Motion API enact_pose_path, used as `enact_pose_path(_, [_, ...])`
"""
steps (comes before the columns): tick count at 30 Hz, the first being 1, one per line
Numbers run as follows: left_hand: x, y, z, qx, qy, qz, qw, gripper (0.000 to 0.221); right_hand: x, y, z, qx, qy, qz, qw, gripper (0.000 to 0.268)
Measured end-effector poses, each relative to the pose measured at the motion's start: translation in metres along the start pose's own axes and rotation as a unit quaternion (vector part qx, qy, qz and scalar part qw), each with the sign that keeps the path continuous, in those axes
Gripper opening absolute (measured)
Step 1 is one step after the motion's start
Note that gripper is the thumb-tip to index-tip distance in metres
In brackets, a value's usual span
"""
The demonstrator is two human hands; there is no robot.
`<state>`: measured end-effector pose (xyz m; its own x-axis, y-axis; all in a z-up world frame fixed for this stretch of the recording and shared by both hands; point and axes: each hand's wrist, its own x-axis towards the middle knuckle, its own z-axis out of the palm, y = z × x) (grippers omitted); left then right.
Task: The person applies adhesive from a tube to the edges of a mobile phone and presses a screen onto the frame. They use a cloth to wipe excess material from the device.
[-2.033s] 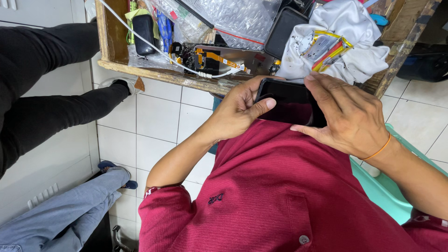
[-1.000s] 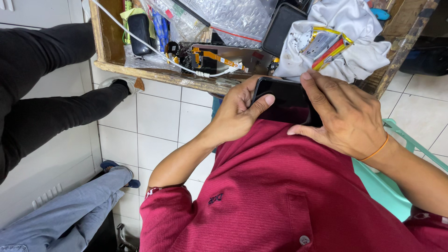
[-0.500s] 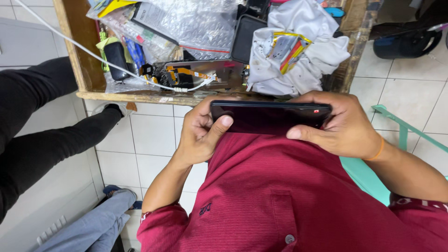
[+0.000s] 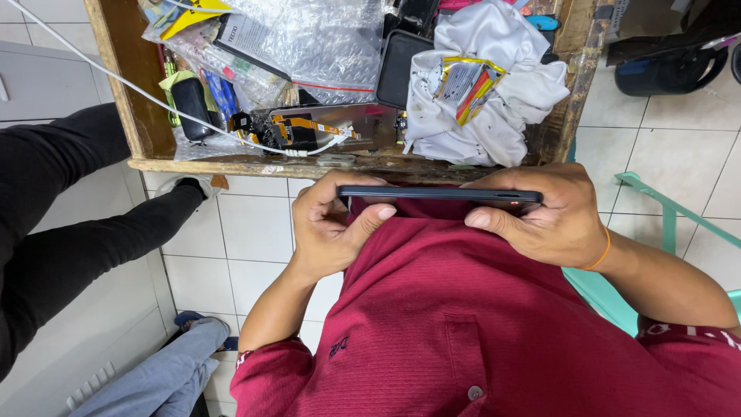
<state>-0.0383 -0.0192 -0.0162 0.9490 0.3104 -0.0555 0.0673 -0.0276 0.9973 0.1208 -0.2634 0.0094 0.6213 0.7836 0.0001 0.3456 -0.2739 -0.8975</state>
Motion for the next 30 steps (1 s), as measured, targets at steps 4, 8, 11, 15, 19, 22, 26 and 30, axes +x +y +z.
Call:
enact_pose_path(4, [0.003,0.002,-0.003,0.017,-0.011,0.012,1.000,0.026,0.009,-0.009,-0.005,0.024,-0.012,-0.053,0.998,0.028])
enact_pose_path(8, [0.010,0.008,-0.002,0.013,-0.040,0.095,0.995,0.021,0.025,-0.021,-0.015,-0.026,-0.042,-0.131,0.990,0.036])
enact_pose_path(11, [0.017,0.013,-0.002,0.076,-0.073,0.157,0.982,0.019,0.027,-0.025,-0.012,-0.133,-0.055,-0.191,0.971,0.053])
enact_pose_path(15, [0.020,0.017,0.009,-0.115,-0.016,0.042,0.992,0.038,0.026,-0.018,0.010,-0.071,0.028,-0.158,0.985,0.036])
enact_pose_path(19, [0.028,0.030,0.013,-0.048,-0.020,0.151,0.987,0.020,0.035,-0.028,0.010,-0.019,0.023,-0.177,0.984,0.046])
enact_pose_path(22, [0.031,0.046,0.013,0.076,-0.045,0.202,0.975,0.021,0.044,-0.041,-0.003,-0.033,0.013,-0.216,0.976,0.056])
enact_pose_path(26, [0.036,0.062,0.015,0.101,-0.063,0.193,0.974,0.020,0.050,-0.047,-0.008,-0.055,0.007,-0.219,0.974,0.039])
enact_pose_path(30, [0.035,0.063,0.011,0.084,-0.076,0.173,0.978,0.022,0.048,-0.046,-0.008,-0.056,0.016,-0.217,0.974,0.034])
